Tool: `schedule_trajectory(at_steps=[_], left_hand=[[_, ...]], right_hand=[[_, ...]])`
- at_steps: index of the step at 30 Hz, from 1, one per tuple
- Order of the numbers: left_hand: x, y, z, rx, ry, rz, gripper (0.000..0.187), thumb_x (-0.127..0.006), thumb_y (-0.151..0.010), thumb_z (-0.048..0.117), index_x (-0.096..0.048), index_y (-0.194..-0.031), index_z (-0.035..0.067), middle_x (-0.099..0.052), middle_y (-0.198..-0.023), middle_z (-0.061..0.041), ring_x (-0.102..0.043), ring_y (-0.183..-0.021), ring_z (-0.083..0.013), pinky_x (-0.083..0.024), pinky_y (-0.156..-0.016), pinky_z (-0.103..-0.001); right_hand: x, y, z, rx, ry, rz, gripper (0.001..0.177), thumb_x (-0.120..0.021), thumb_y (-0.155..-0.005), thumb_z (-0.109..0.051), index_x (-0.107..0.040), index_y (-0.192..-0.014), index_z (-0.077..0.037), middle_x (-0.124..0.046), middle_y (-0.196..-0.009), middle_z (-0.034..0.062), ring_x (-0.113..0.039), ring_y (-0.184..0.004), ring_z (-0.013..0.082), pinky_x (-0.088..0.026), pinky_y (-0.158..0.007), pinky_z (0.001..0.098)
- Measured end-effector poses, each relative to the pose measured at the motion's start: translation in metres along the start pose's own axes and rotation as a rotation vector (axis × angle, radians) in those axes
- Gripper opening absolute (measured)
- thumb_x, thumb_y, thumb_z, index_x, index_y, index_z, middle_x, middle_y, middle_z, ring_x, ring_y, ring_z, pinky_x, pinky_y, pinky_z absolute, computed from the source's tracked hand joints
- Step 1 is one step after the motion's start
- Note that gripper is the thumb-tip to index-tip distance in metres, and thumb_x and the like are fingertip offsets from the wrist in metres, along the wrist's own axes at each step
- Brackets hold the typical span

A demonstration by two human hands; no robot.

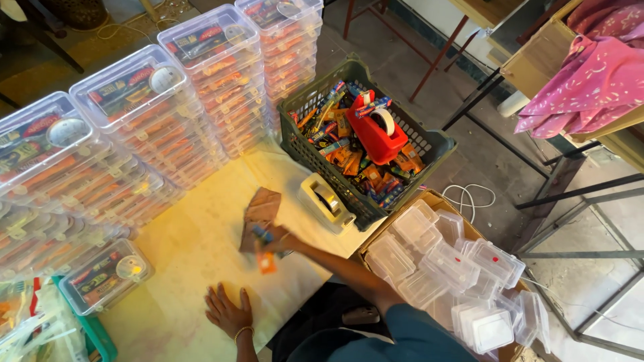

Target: Organizing and packing various small items like toothpaste and toy cars into plastic containers.

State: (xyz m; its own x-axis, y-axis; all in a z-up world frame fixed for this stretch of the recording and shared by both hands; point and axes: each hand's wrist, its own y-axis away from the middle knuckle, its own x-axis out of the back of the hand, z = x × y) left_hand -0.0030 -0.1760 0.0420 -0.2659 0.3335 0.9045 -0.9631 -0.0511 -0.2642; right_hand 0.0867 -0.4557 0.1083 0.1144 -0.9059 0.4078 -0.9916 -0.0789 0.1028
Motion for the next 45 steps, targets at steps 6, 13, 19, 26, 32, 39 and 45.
schedule_trajectory(at_steps=[6, 13, 19, 26, 32, 39, 45], left_hand=[[-0.004, -0.003, -0.005, 0.016, 0.057, 0.002, 0.078, -0.057, -0.094, 0.056, -0.046, -0.154, 0.008, -0.040, -0.166, -0.013, -0.034, -0.154, -0.0359, -0.026, -0.119, -0.063], [-0.002, -0.001, -0.004, 0.053, 0.084, -0.030, 0.077, -0.059, -0.094, 0.053, -0.046, -0.153, 0.006, -0.040, -0.166, -0.010, -0.032, -0.155, -0.0327, -0.022, -0.123, -0.059], [0.002, -0.001, -0.003, 0.051, 0.087, -0.011, 0.075, -0.058, -0.096, 0.054, -0.047, -0.152, 0.005, -0.042, -0.165, -0.011, -0.033, -0.156, -0.0329, -0.022, -0.124, -0.059], [0.001, -0.002, -0.002, 0.039, 0.055, 0.004, 0.075, -0.058, -0.096, 0.054, -0.048, -0.151, 0.005, -0.043, -0.165, -0.011, -0.035, -0.155, -0.0335, -0.025, -0.123, -0.060], [-0.001, -0.001, -0.001, 0.017, 0.042, 0.025, 0.073, -0.059, -0.097, 0.053, -0.049, -0.152, 0.005, -0.045, -0.165, -0.012, -0.037, -0.155, -0.0337, -0.027, -0.122, -0.061], [0.000, -0.001, 0.000, 0.009, 0.044, 0.053, 0.072, -0.059, -0.098, 0.053, -0.050, -0.151, 0.006, -0.046, -0.164, -0.012, -0.040, -0.153, -0.0352, -0.029, -0.121, -0.063], [0.000, 0.004, 0.001, 0.014, 0.025, 0.041, 0.072, -0.059, -0.099, 0.053, -0.050, -0.152, 0.005, -0.046, -0.164, -0.013, -0.040, -0.154, -0.0356, -0.030, -0.121, -0.063]], right_hand=[[-0.138, -0.052, 0.042, -0.212, 0.278, -0.156, 0.073, -0.084, -0.077, -0.053, -0.056, -0.125, -0.006, -0.073, -0.108, 0.0214, -0.073, -0.095, 0.0363, -0.059, -0.087, 0.0431], [0.046, -0.063, -0.036, 0.206, 0.574, 0.181, 0.049, -0.081, -0.066, -0.043, -0.062, -0.090, -0.004, -0.065, -0.117, 0.0246, -0.064, -0.091, 0.0412, -0.050, -0.070, 0.0509], [0.280, -0.024, -0.012, -0.367, 0.658, 0.585, 0.096, -0.091, -0.057, -0.049, -0.045, -0.126, 0.001, -0.062, -0.124, 0.0224, -0.058, -0.112, 0.0407, -0.047, -0.089, 0.0503], [0.379, 0.035, 0.096, -0.761, 0.545, 0.772, 0.113, -0.093, -0.058, -0.065, -0.048, -0.138, 0.002, -0.063, -0.132, 0.0230, -0.067, -0.115, 0.0372, -0.057, -0.098, 0.0456], [0.326, 0.017, 0.092, -0.242, 0.965, 0.804, 0.098, -0.092, -0.064, -0.059, -0.049, -0.138, -0.011, -0.065, -0.126, 0.0162, -0.069, -0.109, 0.0368, -0.058, -0.084, 0.0484], [0.319, 0.014, 0.070, -0.344, 0.883, 0.538, 0.122, -0.081, -0.062, -0.076, -0.043, -0.142, 0.008, -0.063, -0.119, 0.0300, -0.070, -0.091, 0.0429, -0.059, -0.075, 0.0494], [0.344, 0.006, 0.091, -0.504, 0.574, 0.613, 0.059, -0.061, -0.095, -0.064, -0.068, -0.117, -0.009, -0.075, -0.091, 0.0166, -0.072, -0.091, 0.0383, -0.057, -0.080, 0.0523]])
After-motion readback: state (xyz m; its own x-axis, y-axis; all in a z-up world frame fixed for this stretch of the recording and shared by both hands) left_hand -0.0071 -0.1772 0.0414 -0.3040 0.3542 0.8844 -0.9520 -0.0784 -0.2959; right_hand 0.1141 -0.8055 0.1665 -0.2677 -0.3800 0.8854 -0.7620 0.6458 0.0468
